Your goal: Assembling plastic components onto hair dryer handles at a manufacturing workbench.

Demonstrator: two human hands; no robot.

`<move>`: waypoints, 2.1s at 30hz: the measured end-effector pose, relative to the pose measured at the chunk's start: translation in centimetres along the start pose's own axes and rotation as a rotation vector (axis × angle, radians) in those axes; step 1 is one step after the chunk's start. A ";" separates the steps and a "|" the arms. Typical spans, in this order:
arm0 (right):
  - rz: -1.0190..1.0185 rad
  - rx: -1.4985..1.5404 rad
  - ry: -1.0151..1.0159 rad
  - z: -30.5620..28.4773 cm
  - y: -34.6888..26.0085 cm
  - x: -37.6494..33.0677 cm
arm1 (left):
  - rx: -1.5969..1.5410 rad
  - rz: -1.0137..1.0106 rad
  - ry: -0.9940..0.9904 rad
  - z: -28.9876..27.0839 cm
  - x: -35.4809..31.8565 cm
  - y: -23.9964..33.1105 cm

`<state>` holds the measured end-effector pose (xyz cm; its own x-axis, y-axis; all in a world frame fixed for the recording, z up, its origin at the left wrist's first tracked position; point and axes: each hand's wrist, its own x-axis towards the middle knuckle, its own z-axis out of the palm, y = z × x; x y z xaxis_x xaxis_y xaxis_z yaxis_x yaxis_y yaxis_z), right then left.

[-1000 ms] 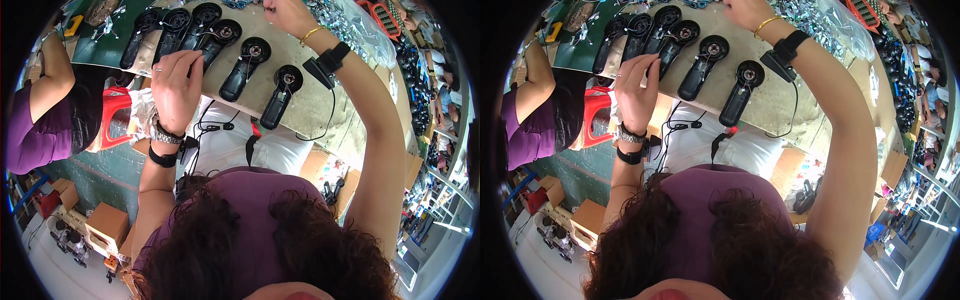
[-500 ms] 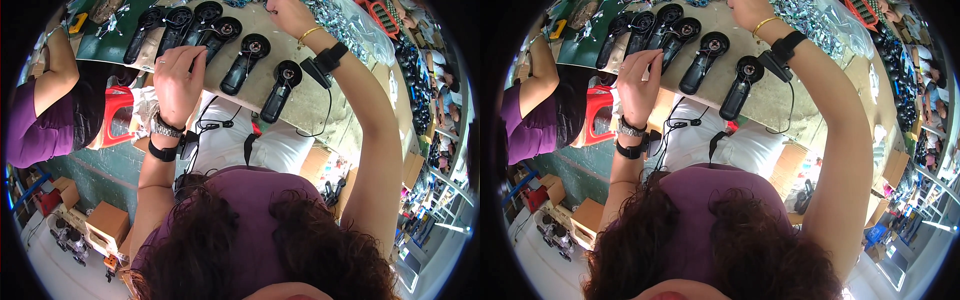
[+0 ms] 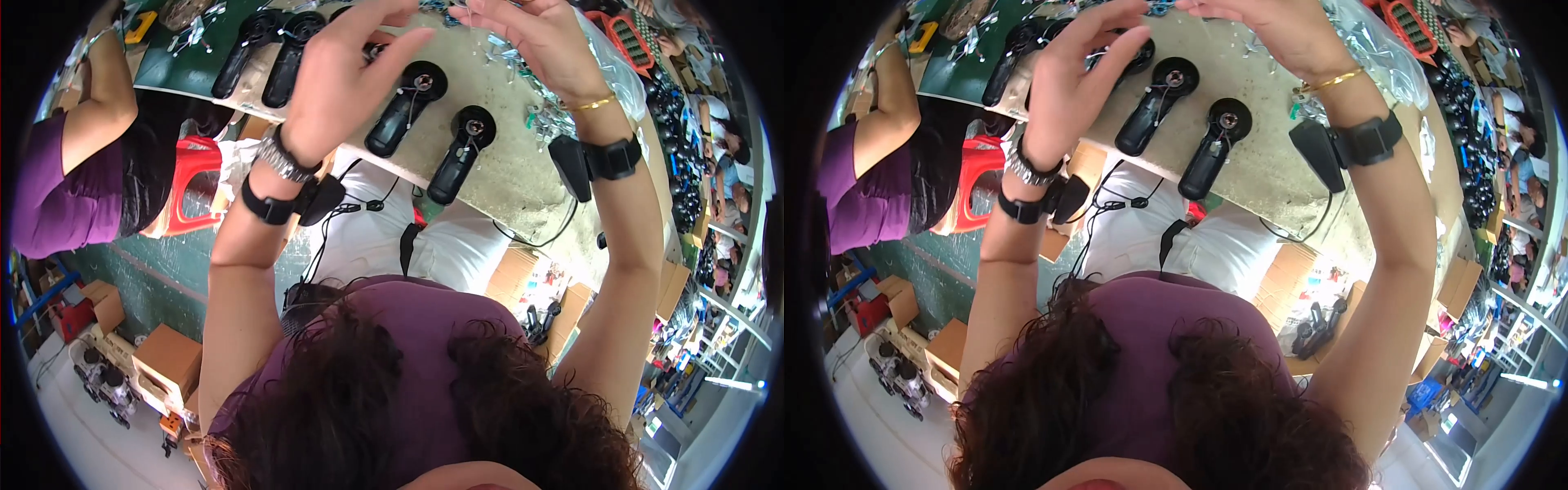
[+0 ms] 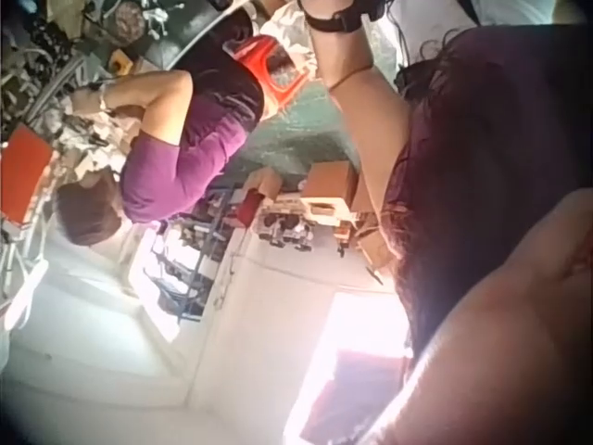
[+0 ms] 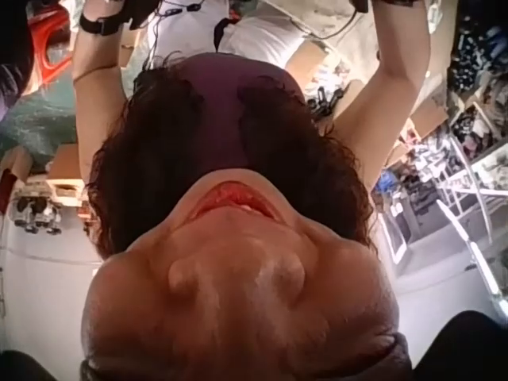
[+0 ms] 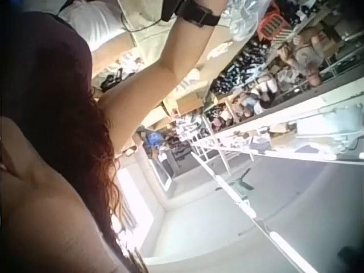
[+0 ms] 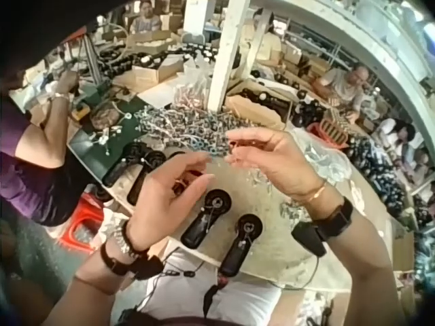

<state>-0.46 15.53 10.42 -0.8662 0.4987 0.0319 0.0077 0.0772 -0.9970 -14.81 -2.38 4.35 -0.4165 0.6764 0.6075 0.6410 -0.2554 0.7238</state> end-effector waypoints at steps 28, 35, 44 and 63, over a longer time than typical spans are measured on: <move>-0.244 -0.525 -0.178 5.6 5.0 9.1 | 0.303 -0.084 0.149 -4.9 -5.3 -6.6; -0.467 -0.945 -0.298 5.9 6.5 10.4 | 0.563 0.055 0.045 -4.2 -6.5 -7.3; -0.528 -1.077 -0.387 6.5 6.6 10.6 | 0.600 0.074 -0.003 -4.2 -6.8 -8.2; -0.597 -1.236 -0.647 6.3 7.3 13.0 | 0.645 0.154 -0.164 -4.2 -5.9 -7.5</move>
<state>-14.85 17.17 3.11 -0.9550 -0.2946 0.0338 -0.2962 0.9423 -0.1558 -19.85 -7.36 -3.28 -0.2192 0.7746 0.5933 0.9624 0.0716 0.2621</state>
